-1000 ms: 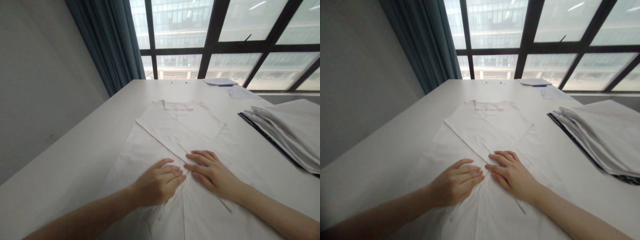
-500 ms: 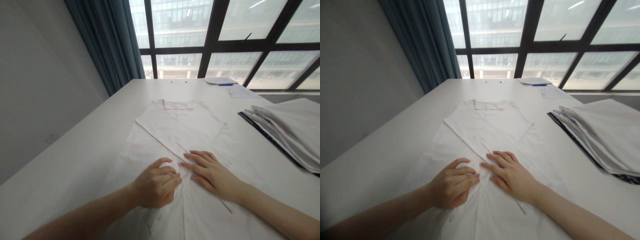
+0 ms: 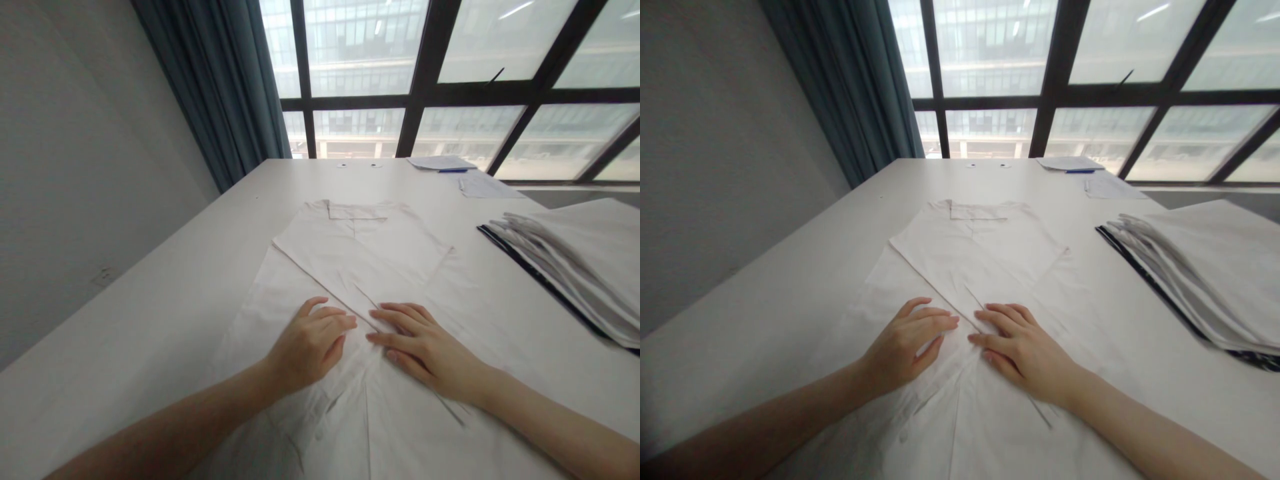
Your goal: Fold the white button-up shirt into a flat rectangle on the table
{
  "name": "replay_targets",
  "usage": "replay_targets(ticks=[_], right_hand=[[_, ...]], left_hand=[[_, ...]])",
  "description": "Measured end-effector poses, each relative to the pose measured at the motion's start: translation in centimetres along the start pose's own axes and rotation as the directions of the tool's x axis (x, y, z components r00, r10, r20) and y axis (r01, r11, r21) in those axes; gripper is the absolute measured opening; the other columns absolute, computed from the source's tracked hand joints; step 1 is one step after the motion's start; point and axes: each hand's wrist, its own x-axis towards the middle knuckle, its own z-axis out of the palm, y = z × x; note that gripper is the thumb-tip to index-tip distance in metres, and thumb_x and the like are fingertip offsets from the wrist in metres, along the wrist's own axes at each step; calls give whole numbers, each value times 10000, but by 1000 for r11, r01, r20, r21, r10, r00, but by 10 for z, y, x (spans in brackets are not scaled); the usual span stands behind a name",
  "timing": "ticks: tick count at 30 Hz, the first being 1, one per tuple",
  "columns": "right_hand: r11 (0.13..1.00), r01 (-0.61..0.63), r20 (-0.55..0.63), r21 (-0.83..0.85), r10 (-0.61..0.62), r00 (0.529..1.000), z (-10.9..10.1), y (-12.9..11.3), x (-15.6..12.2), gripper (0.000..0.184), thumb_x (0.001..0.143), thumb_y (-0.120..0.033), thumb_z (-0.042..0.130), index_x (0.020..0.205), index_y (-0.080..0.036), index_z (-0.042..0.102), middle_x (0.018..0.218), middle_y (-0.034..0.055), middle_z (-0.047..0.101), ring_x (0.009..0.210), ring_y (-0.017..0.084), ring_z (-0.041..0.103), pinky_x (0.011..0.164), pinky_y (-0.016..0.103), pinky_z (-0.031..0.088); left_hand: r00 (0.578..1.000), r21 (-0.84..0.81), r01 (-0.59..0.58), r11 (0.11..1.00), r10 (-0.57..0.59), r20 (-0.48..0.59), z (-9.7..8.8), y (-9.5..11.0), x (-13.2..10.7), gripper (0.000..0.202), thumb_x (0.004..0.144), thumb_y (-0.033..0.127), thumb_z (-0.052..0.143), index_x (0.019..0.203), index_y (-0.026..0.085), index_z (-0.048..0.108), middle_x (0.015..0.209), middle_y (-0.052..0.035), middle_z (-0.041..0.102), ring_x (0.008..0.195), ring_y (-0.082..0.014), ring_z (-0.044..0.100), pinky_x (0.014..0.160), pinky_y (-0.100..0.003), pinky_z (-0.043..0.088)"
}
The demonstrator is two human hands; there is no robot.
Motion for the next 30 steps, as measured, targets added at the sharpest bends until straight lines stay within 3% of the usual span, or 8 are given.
replay_targets(ticks=[4, 7, 13, 24, 30], right_hand=[[1000, 14, 20, -16, -14, 1000, 1, 0, 0, 395, 980, -326, 432, 1364, -291, 515, 1447, 80, 465, 1356, 246, 360, 1081, 479, 328], [999, 25, 41, -33, -24, 999, 1, 0, 1, 443, 974, -369, 443, 1415, -333, 446, 1505, 68, 393, 1382, 261, 321, 1085, 499, 319], [1000, 18, 52, -17, -17, 999, 1, 0, 2, 395, 972, -382, 449, 1363, -369, 502, 1503, 46, 396, 1388, 263, 312, 1080, 510, 324], [999, 36, -11, 12, -36, 999, 0, 0, 2, 357, 964, -300, 474, 1305, -348, 569, 1431, 52, 485, 1360, 258, 364, 1061, 495, 356], [998, 56, -113, 16, -54, 992, 2, 0, -1, 305, 935, -201, 483, 1200, -241, 629, 1344, 91, 567, 1303, 235, 444, 1038, 452, 391]], left_hand=[[986, 69, 70, 995, -79, 146, 2, -1, 1, 344, 881, 213, 561, 1220, 172, 525, 1189, -80, 649, 1165, -213, 556, 1068, -436, 333], [976, 105, 93, 990, -112, 189, 1, 2, 2, 409, 860, 278, 603, 1240, 165, 503, 1218, -100, 606, 1191, -243, 518, 1079, -460, 316], [958, 138, 98, 986, -131, 255, 0, 3, 1, 542, 836, 394, 647, 1290, 172, 450, 1266, -110, 549, 1241, -276, 453, 1114, -501, 238], [963, 159, 63, 985, -102, 251, 2, 1, 0, 572, 857, 482, 606, 1310, 179, 431, 1263, -116, 555, 1264, -271, 438, 1133, -510, 202], [974, 162, 5, 987, -41, 223, -1, 3, 2, 487, 872, 417, 586, 1274, 159, 491, 1262, -128, 559, 1246, -282, 452, 1110, -506, 268]])
